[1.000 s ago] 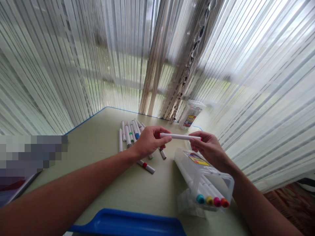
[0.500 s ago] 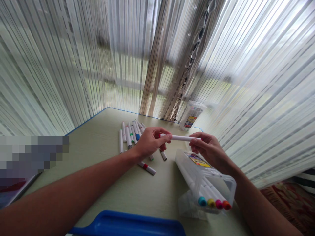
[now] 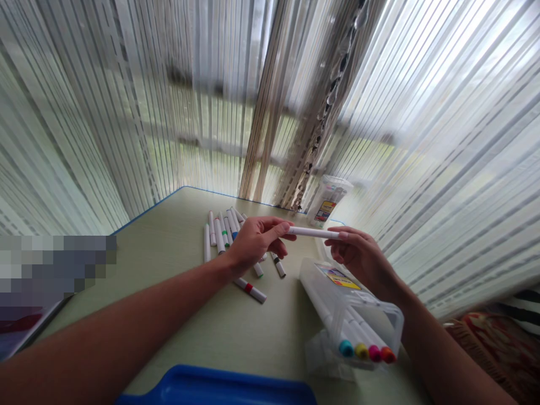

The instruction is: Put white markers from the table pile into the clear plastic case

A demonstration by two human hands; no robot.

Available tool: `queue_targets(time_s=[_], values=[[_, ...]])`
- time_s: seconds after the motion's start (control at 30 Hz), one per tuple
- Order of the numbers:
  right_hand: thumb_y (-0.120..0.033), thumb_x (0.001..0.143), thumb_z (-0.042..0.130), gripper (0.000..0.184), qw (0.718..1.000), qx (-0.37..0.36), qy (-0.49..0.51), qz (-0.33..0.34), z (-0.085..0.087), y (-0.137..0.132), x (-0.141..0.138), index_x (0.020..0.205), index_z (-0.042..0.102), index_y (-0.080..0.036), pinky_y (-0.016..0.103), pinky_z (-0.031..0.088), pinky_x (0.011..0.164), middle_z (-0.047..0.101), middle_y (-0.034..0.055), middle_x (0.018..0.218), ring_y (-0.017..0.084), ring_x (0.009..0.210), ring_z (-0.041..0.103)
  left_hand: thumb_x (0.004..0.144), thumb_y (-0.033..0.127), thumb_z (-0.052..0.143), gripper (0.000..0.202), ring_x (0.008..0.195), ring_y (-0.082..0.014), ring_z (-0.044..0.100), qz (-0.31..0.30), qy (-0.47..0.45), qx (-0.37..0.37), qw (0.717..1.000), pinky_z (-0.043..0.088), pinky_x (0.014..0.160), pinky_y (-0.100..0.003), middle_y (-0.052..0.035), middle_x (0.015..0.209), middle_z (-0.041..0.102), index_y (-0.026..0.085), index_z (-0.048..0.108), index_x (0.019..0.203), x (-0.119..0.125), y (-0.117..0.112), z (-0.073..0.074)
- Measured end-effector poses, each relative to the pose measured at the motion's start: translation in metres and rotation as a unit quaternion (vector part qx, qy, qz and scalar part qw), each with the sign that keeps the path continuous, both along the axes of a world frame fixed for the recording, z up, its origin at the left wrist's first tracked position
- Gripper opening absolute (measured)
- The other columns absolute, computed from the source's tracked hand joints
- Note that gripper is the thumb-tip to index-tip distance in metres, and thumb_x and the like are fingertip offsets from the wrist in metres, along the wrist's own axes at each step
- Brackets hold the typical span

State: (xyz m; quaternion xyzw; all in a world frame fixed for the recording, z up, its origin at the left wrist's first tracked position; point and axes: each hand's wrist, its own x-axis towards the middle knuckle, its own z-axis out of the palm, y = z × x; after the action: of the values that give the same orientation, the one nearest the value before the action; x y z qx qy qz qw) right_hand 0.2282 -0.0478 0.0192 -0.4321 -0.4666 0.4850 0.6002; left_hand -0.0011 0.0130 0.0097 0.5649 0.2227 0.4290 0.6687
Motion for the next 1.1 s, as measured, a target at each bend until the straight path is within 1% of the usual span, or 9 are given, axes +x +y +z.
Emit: queue_targets(time_s=[0.1, 0.3, 0.43, 0.5, 0.63, 0.77, 0.9, 1.0, 1.1], values=[[-0.029, 0.070, 0.076, 0.021, 1.000, 0.002, -0.012, -0.003, 0.000, 0.000, 0.000, 0.085, 0.074, -0.015, 0.021, 0.039, 0.040, 0.072, 0.0073, 0.066, 0.011, 0.046, 0.057, 0.085, 0.024, 0.060, 0.024, 0.049, -0.0101, 0.062, -0.003, 0.013, 0.010, 1.000, 0.054, 0.050, -0.025, -0.0125, 0.086, 0.071, 0.007, 0.065, 0.101, 0.000, -0.001, 0.001], [-0.027, 0.064, 0.083, 0.022, 0.996, 0.009, -0.088, -0.030, -0.002, -0.001, -0.004, 0.078, 0.072, -0.015, 0.021, 0.038, 0.040, 0.064, 0.0013, 0.056, 0.009, 0.045, 0.053, 0.078, 0.028, 0.069, 0.026, 0.049, -0.0090, 0.059, 0.005, 0.093, 0.116, 0.989, 0.049, 0.045, -0.020, -0.0052, 0.073, 0.067, 0.009, 0.065, 0.095, 0.001, -0.003, -0.007], [-0.029, 0.061, 0.085, 0.025, 0.994, 0.005, -0.103, -0.024, -0.003, -0.001, -0.005, 0.076, 0.072, -0.015, 0.022, 0.037, 0.040, 0.060, 0.0001, 0.051, 0.010, 0.044, 0.052, 0.076, 0.034, 0.072, 0.031, 0.049, -0.0090, 0.058, 0.019, 0.117, 0.133, 0.984, 0.047, 0.044, -0.018, -0.0007, 0.062, 0.063, 0.010, 0.065, 0.094, 0.002, -0.002, -0.013], [-0.031, 0.060, 0.086, 0.027, 0.995, 0.001, -0.092, -0.023, -0.003, -0.001, -0.004, 0.077, 0.072, -0.016, 0.023, 0.037, 0.039, 0.060, 0.0001, 0.050, 0.010, 0.044, 0.051, 0.076, 0.034, 0.072, 0.032, 0.049, -0.0090, 0.058, 0.017, 0.115, 0.132, 0.984, 0.046, 0.044, -0.018, -0.0010, 0.063, 0.063, 0.010, 0.065, 0.095, 0.002, -0.001, -0.014], [-0.033, 0.063, 0.084, 0.026, 0.997, -0.017, -0.068, -0.031, -0.002, -0.001, -0.002, 0.081, 0.074, -0.017, 0.023, 0.036, 0.040, 0.066, 0.0041, 0.059, 0.010, 0.046, 0.053, 0.079, 0.028, 0.068, 0.026, 0.050, -0.0085, 0.059, -0.003, 0.088, 0.104, 0.991, 0.049, 0.045, -0.020, -0.0054, 0.075, 0.067, 0.009, 0.065, 0.097, 0.003, 0.002, -0.013], [-0.034, 0.067, 0.080, 0.024, 0.998, -0.020, -0.040, -0.031, -0.001, -0.001, -0.001, 0.084, 0.074, -0.017, 0.023, 0.036, 0.041, 0.068, 0.0050, 0.064, 0.010, 0.047, 0.052, 0.086, 0.023, 0.060, 0.022, 0.051, -0.0088, 0.062, -0.009, 0.068, 0.044, 0.997, 0.051, 0.047, -0.021, -0.0095, 0.087, 0.070, 0.010, 0.065, 0.102, 0.003, 0.002, -0.008], [-0.034, 0.073, 0.075, 0.024, 0.999, -0.024, -0.021, -0.025, -0.002, 0.002, 0.003, 0.091, 0.074, -0.018, 0.023, 0.037, 0.043, 0.070, 0.0057, 0.070, 0.010, 0.049, 0.051, 0.089, 0.023, 0.055, 0.024, 0.054, -0.0102, 0.065, -0.034, 0.032, -0.021, 0.999, 0.052, 0.049, -0.022, -0.0118, 0.097, 0.070, 0.013, 0.064, 0.110, 0.002, 0.002, -0.003], [-0.035, 0.075, 0.071, 0.024, 0.999, -0.029, -0.013, -0.022, -0.002, 0.004, 0.006, 0.093, 0.074, -0.019, 0.025, 0.038, 0.043, 0.070, 0.0058, 0.072, 0.011, 0.049, 0.052, 0.090, 0.023, 0.052, 0.026, 0.054, -0.0110, 0.065, -0.059, 0.003, -0.059, 0.997, 0.052, 0.050, -0.023, -0.0124, 0.101, 0.070, 0.014, 0.063, 0.112, 0.000, 0.002, -0.001], [-0.036, 0.076, 0.068, 0.025, 0.999, -0.032, 0.010, -0.008, -0.002, 0.005, 0.007, 0.094, 0.074, -0.019, 0.024, 0.039, 0.044, 0.071, 0.0056, 0.074, 0.011, 0.050, 0.053, 0.091, 0.024, 0.050, 0.025, 0.055, -0.0118, 0.065, -0.065, -0.014, -0.079, 0.995, 0.052, 0.052, -0.025, -0.0126, 0.099, 0.070, 0.014, 0.064, 0.109, -0.002, 0.003, -0.001]])
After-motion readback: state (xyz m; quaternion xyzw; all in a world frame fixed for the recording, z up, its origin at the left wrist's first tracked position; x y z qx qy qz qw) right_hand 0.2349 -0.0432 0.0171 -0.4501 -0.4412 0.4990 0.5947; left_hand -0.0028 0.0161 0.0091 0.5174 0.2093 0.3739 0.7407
